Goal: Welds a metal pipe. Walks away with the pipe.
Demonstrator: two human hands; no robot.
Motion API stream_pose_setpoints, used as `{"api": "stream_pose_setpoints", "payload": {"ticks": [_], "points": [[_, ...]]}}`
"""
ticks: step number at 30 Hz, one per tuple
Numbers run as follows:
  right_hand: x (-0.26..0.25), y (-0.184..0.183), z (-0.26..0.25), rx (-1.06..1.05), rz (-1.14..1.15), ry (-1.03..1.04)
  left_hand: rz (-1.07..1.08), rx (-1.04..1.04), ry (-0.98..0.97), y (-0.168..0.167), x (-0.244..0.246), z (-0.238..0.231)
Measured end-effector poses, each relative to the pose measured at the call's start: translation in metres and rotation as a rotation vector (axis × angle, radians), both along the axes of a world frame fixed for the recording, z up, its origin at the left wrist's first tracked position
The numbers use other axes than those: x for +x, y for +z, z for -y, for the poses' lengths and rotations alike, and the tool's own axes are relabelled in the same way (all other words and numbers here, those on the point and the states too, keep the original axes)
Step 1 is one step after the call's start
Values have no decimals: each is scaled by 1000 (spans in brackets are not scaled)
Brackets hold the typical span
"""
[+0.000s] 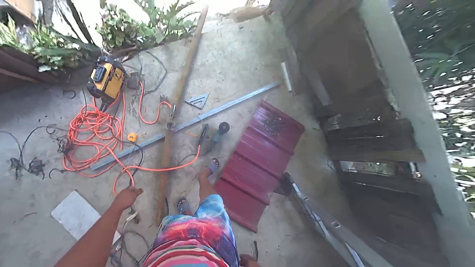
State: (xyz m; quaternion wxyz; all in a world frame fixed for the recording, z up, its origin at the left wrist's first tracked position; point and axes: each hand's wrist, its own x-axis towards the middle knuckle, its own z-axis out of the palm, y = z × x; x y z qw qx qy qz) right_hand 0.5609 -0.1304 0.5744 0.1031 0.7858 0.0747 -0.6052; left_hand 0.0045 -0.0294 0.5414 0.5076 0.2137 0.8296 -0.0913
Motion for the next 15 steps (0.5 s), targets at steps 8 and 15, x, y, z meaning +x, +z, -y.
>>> {"api": "stream_pose_setpoints", "payload": {"ticks": [8,15], "points": [[35,-3,-206,337,50,-79,-39,121,75,49,18,-121],[55,40,-413,612,78,-122,59,-87,-69,47,40,-183]]}}
